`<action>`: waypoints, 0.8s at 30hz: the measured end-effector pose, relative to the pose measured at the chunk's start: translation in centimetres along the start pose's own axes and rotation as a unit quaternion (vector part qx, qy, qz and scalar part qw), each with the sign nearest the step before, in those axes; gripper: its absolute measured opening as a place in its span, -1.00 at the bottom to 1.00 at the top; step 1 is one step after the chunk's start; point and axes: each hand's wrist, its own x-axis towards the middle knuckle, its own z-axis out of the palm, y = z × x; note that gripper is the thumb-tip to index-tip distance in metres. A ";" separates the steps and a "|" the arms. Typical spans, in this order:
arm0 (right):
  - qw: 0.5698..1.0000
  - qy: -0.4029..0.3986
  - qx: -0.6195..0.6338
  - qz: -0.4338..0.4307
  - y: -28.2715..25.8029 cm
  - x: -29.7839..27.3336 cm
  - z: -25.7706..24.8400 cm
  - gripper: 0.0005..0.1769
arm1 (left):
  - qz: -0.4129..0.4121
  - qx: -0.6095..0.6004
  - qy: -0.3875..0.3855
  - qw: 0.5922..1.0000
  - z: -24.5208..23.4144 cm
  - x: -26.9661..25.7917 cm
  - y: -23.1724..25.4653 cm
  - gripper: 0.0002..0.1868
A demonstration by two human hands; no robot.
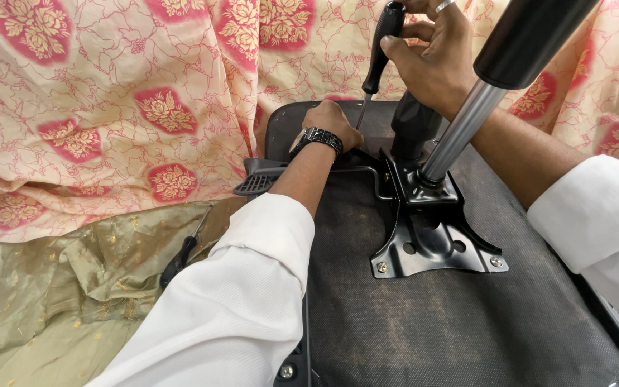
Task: The person uses a screwdriver to tighten screws on the underside of an office chair seat, securing the central gas-lift column and a metal lever bracket. The chair remains upside down on a fabric-covered surface throughout the clip.
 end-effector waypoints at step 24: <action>0.999 -0.017 -0.039 -0.004 -1.6 0.1 -0.1 -0.41 | 0.015 0.010 0.006 1.000 0.4 0.3 -0.2 -0.51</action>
